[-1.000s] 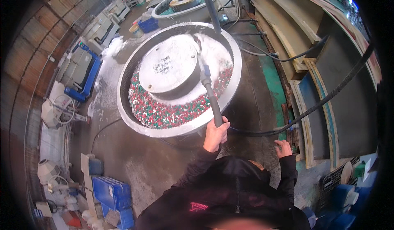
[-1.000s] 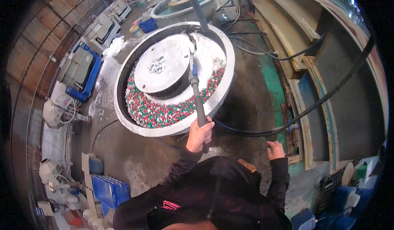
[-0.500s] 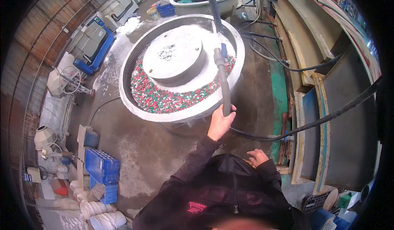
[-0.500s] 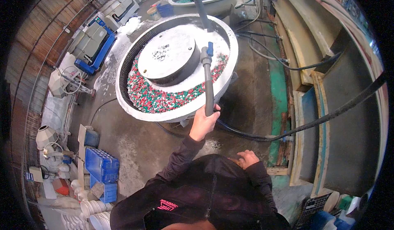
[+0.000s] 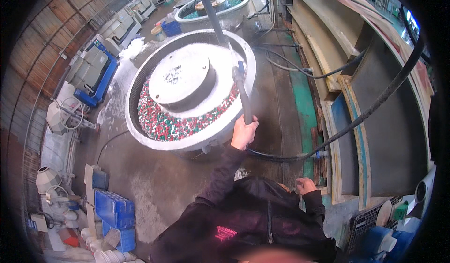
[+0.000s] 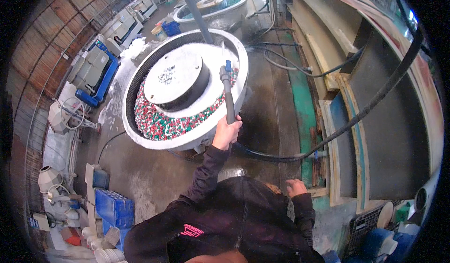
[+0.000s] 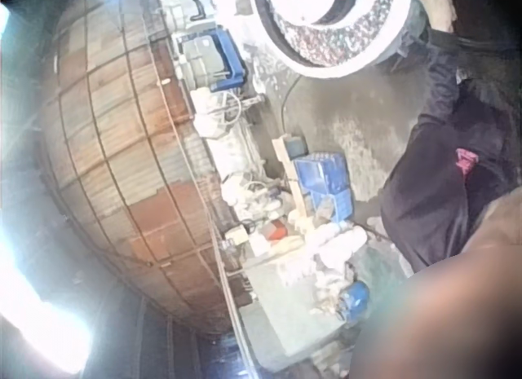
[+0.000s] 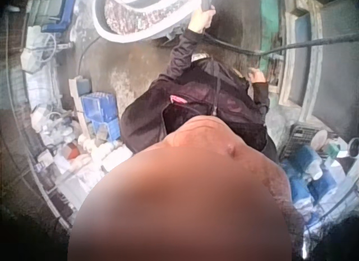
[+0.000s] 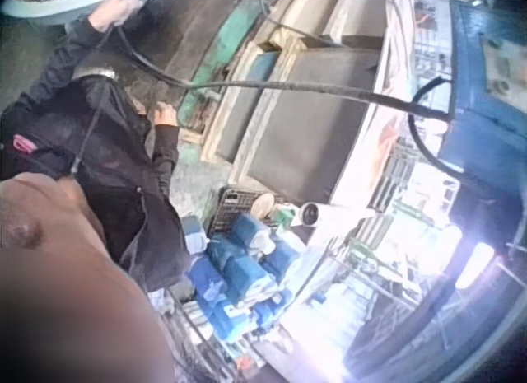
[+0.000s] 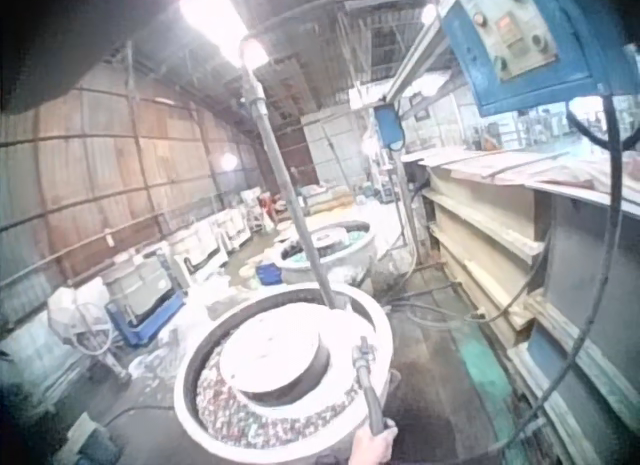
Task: The person walks through a factory floor and uses a high-pressure water hose to wash a large rotating drum and the surrounding floor. The person sprays water onto the drum and floor, rinsing away foam and debris.
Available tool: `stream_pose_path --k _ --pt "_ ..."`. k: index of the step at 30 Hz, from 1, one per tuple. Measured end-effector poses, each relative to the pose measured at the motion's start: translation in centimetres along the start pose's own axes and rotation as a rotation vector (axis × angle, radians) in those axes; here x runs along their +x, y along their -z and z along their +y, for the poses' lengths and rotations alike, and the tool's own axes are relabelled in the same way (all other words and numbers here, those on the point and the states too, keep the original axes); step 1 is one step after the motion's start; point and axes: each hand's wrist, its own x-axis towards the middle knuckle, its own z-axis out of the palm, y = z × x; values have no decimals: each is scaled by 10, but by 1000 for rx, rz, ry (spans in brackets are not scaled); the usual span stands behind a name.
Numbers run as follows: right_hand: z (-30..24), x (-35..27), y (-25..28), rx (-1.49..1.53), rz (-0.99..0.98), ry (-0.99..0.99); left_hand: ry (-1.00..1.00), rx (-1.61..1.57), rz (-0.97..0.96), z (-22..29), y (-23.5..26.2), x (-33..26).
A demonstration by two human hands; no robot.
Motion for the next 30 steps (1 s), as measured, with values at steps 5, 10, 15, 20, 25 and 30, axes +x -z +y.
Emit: stream_pose_path --k 5,10,15,20,25,30 --pt "-15 -5 -29 24 23 227 37 13 35 -14 12 -11" --pt "-39 9 -29 -18 -91 225 108 -76 88 -29 51 -38" --pt "-60 35 -36 -155 -274 267 38 -23 267 -39 69 -82" --pt "-81 72 -67 -238 -321 349 233 180 293 -16 64 -111" --pt "-82 88 -75 16 -169 333 203 218 218 -4 35 -113" --pt "-36 63 -62 64 -154 205 205 256 135 5 -8 -108"
